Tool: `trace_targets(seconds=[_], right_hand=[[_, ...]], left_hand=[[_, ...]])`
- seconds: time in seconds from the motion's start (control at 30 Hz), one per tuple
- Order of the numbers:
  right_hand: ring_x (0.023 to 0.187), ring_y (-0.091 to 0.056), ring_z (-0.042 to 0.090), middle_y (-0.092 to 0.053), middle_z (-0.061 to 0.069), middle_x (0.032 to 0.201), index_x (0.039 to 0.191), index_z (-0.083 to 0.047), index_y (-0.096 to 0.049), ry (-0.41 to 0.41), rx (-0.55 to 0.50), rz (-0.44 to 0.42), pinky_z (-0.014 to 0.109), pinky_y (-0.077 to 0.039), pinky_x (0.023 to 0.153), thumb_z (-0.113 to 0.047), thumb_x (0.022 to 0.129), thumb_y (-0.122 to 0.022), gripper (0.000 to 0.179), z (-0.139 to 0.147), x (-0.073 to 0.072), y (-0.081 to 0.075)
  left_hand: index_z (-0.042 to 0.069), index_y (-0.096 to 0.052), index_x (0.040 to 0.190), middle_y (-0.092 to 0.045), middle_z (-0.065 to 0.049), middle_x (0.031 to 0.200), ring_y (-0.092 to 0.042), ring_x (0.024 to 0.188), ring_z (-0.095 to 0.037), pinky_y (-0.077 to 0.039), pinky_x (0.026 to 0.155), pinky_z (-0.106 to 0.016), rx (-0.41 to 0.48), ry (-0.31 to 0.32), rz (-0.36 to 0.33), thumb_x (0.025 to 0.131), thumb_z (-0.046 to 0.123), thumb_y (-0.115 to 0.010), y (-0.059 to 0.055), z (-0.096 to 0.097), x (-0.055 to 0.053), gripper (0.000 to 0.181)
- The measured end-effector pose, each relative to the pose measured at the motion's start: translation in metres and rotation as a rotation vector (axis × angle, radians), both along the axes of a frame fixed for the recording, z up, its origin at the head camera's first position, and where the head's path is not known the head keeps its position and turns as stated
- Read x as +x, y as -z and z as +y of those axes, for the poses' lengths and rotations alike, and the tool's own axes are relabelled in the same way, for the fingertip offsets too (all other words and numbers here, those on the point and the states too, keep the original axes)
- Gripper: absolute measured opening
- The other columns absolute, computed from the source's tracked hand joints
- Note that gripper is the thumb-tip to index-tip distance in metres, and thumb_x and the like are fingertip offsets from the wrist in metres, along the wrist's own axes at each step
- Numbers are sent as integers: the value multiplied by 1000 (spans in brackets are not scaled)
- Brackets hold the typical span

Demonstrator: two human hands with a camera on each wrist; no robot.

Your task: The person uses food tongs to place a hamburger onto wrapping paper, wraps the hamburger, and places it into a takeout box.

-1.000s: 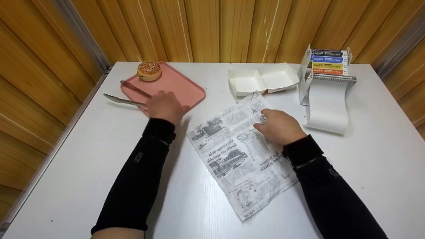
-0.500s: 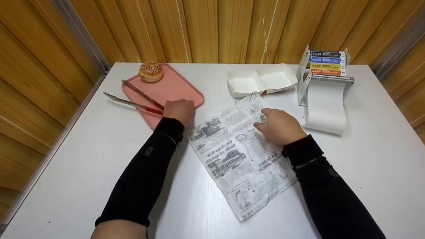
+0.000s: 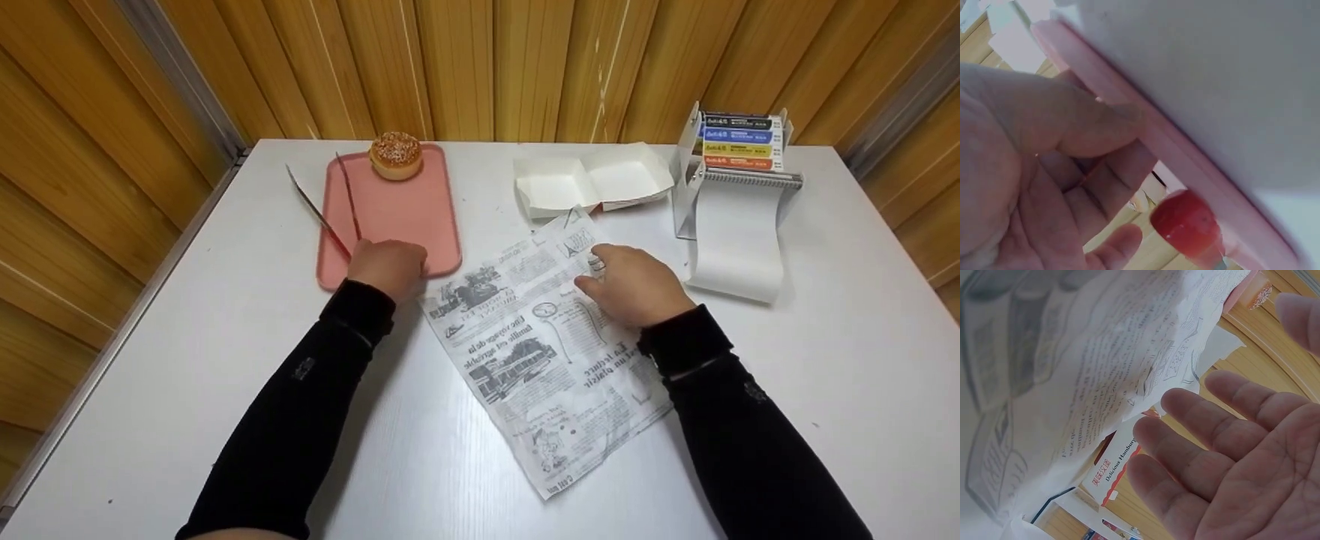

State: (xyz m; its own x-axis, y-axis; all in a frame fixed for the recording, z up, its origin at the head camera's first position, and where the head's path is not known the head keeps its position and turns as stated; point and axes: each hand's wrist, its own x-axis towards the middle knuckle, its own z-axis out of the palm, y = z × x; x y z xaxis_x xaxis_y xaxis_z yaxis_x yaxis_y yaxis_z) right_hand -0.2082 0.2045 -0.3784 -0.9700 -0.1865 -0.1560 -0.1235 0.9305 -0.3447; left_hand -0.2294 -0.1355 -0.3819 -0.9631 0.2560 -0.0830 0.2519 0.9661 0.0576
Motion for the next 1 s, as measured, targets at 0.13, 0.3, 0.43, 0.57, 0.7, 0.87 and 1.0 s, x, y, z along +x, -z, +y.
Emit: trace_targets(seconds=[0.13, 0.3, 0.43, 0.57, 0.7, 0.87, 1.0], right_hand=[[144, -48, 48, -56, 25, 152, 155, 1, -44, -2, -7, 6, 62, -37, 120, -42, 105, -59, 68, 1, 0, -1], [144, -48, 47, -56, 25, 152, 155, 1, -45, -2, -11, 6, 62, -38, 119, -42, 105, -59, 67, 0, 1, -1], [145, -48, 46, -55, 24, 153, 156, 0, -44, 1, -9, 5, 61, -38, 120, -42, 105, -59, 68, 0, 1, -1], [146, -47, 46, -54, 23, 154, 157, 0, -43, 2, -6, -5, 61, -37, 121, -43, 105, -59, 69, 0, 1, -1], [146, -46, 46, -54, 24, 155, 157, -1, -43, 6, -9, -9, 61, -36, 121, -44, 105, -58, 69, -1, 1, -2], [147, -46, 46, -54, 24, 155, 157, 0, -42, 11, -13, -13, 61, -36, 121, -44, 105, -58, 70, -2, 1, -2], [147, -45, 46, -53, 24, 155, 157, 0, -42, 16, -12, -14, 61, -35, 122, -44, 105, -58, 70, -2, 1, -2]], left_hand=[[9, -74, 92, -79, -10, 96, -72, 94, -35, -50, 96, -59, 0, 40, 1, 99, 19, -71, -2, -12, 4, 13], [11, -67, 80, -73, -9, 82, -65, 85, -32, -46, 96, -55, 25, 31, -24, 102, 23, -69, -1, -26, 5, 25], [11, -66, 75, -69, -8, 77, -62, 81, -32, -42, 98, -57, 10, 19, -48, 100, 19, -67, -1, -34, 4, 26], [10, -71, 81, -70, -9, 80, -63, 83, -33, -40, 97, -60, -30, -18, -99, 97, 16, -64, -5, -40, 3, 19], [9, -76, 92, -73, -10, 93, -64, 93, -35, -41, 100, -62, 55, -76, -131, 96, 15, -63, -9, -48, -1, 14], [5, -67, 123, -61, -22, 123, -54, 115, -43, -38, 103, -64, 269, -284, -22, 97, 17, -58, -8, -59, -9, 30], [3, -55, 137, -50, -29, 129, -48, 119, -48, -43, 101, -64, 311, -462, 37, 100, 23, -58, 0, -62, -14, 43]])
